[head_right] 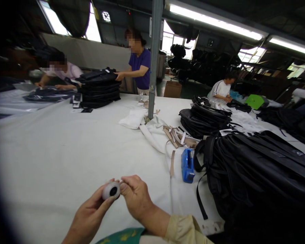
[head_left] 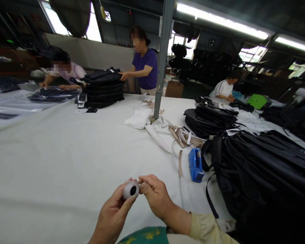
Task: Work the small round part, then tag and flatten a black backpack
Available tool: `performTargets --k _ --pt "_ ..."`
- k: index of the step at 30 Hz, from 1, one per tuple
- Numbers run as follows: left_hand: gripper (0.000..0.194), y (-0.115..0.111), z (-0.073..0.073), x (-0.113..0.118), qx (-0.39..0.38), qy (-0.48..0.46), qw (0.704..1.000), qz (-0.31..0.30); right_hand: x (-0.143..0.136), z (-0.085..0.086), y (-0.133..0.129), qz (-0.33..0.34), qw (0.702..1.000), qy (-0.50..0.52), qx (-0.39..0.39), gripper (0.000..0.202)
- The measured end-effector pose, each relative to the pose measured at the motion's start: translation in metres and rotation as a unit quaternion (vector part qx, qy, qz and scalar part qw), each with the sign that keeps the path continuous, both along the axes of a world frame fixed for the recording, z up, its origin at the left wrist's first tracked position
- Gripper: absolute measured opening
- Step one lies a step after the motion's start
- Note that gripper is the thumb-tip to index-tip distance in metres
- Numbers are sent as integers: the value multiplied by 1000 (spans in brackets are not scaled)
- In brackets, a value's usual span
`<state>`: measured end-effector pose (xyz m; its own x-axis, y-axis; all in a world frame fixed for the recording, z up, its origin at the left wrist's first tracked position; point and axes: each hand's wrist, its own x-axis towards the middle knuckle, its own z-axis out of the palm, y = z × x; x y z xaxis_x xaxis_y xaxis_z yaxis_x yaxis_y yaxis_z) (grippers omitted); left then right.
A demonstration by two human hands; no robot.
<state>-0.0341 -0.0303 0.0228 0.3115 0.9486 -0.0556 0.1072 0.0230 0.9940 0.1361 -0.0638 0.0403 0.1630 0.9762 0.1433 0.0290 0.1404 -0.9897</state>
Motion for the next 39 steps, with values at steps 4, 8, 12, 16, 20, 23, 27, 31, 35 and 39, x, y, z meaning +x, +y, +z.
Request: performTargets --k 4,8,12,16,20,23,27,31,35,39 --pt "45 -1 -3 -6 15 -12 998 -67 2 -13 -4 74 987 109 -87 61" --pt "40 1 -1 -5 44 11 997 -66 2 -11 -8 109 981 114 -117 60" --pt "38 2 5 -3 -27 -2 998 -54 4 -7 -10 71 987 77 -124 56" --pt "38 -2 8 -5 -112 -47 990 -70 9 -7 -13 72 994 21 -82 51" --pt "37 -5 11 -7 -142 -65 981 -118 14 -9 -16 98 993 -57 -46 51" --pt "34 -8 13 -7 -123 -67 980 -139 15 -9 -19 105 990 -85 -27 54" --pt "32 -13 12 -5 -109 -88 980 -141 10 -10 -22 122 992 -40 -5 59" --pt "30 -16 7 -3 -118 -122 975 -141 5 -12 -24 149 989 1 14 62" --pt "29 -18 2 -4 -122 -138 972 -143 5 -11 -27 149 988 -17 22 64" --pt "29 -19 1 -5 -122 -137 972 -146 5 -11 -30 150 988 -33 16 64"
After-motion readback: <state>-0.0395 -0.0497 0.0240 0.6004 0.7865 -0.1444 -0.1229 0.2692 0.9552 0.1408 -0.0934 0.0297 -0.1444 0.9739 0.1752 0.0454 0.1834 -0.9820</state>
